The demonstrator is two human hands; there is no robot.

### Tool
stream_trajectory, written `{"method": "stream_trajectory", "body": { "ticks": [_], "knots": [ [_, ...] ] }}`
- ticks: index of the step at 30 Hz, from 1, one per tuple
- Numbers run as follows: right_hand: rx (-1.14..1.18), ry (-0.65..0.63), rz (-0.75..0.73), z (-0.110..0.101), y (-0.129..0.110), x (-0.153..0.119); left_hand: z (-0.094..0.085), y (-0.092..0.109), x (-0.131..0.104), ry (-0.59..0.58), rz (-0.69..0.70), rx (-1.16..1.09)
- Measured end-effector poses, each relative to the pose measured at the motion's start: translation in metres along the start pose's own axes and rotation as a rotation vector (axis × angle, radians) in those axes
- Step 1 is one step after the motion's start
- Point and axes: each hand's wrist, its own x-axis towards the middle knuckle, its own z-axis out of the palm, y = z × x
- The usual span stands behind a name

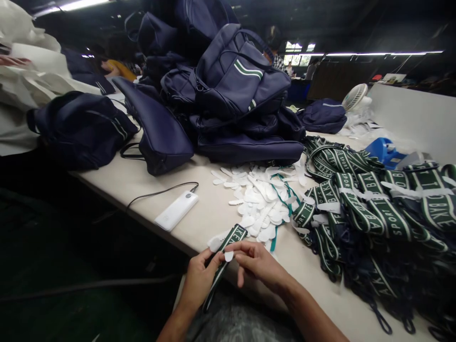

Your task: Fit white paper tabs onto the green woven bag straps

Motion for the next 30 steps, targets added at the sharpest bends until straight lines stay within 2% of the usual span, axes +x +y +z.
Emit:
{"method": "stream_trajectory", "body": {
  "ticks": [3,6,10,13,19,22,30],
  "knots": [
    [-0.185,0.122,-0.13,0.003,0.007,0.0,0.003,-0.003,0.001,-0.024,0.113,0.064],
    [-0.422,0.262,-0.321,0.013,0.014,0.001,0.007,-0.005,0.002,0.018,0.186,0.114],
    [-0.494,0.408,-0.448,0.026,0.019,0.006,0.01,-0.008,0.001,0.063,0.22,0.125],
    [-0.378,0.448,-0.408,0.03,0.019,0.011,0.015,-0.01,-0.004,0.111,0.218,0.121],
    [-0.228,0.354,-0.276,0.027,0.018,0.025,0.019,-0.014,-0.012,0.255,0.056,0.028],
    [-0.239,0.335,-0.252,0.025,0.023,0.032,0.018,-0.017,-0.011,0.316,0.083,0.055],
    [-0.365,0.401,-0.338,0.026,0.03,0.027,0.011,-0.008,0.001,0.321,0.17,0.146]
  ]
}}
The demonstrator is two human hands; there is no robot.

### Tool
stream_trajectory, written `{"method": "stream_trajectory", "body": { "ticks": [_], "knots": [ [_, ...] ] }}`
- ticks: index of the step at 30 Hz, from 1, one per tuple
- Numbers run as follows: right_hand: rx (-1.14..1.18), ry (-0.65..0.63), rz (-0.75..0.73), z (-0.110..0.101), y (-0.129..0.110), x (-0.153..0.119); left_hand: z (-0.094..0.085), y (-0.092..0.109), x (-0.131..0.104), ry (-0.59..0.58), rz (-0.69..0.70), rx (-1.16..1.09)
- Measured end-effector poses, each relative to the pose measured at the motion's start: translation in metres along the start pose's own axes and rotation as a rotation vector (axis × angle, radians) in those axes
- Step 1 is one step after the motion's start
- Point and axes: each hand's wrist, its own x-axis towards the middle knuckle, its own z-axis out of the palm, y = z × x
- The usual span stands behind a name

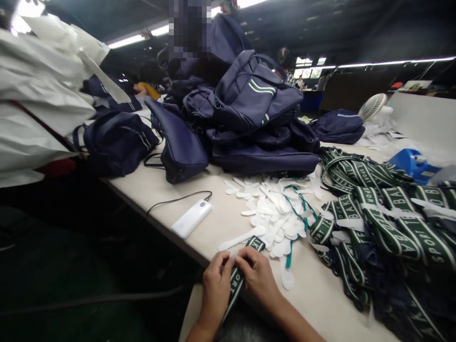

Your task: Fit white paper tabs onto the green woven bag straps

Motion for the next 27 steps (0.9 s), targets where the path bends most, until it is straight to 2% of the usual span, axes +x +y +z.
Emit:
{"method": "stream_trajectory", "body": {
  "ticks": [4,8,14,21,24,27],
  "knots": [
    [0.009,-0.001,0.017,-0.002,0.0,0.0,0.0,-0.004,0.005,-0.033,-0.059,-0.041],
    [0.133,-0.02,0.131,-0.001,0.002,0.005,0.003,-0.008,0.003,0.034,-0.045,-0.017],
    [0.092,0.001,0.222,-0.001,0.003,0.014,0.011,-0.007,-0.004,0.16,0.185,0.106],
    [0.071,0.066,0.214,-0.003,0.002,0.018,0.013,-0.01,0.001,0.2,0.485,0.194],
    [0.201,0.015,0.221,-0.008,0.002,0.018,0.014,-0.008,0.002,0.194,0.542,0.203],
    [0.4,-0.076,0.27,-0.012,0.003,0.017,0.015,-0.002,0.0,0.19,0.532,0.207]
  ]
}}
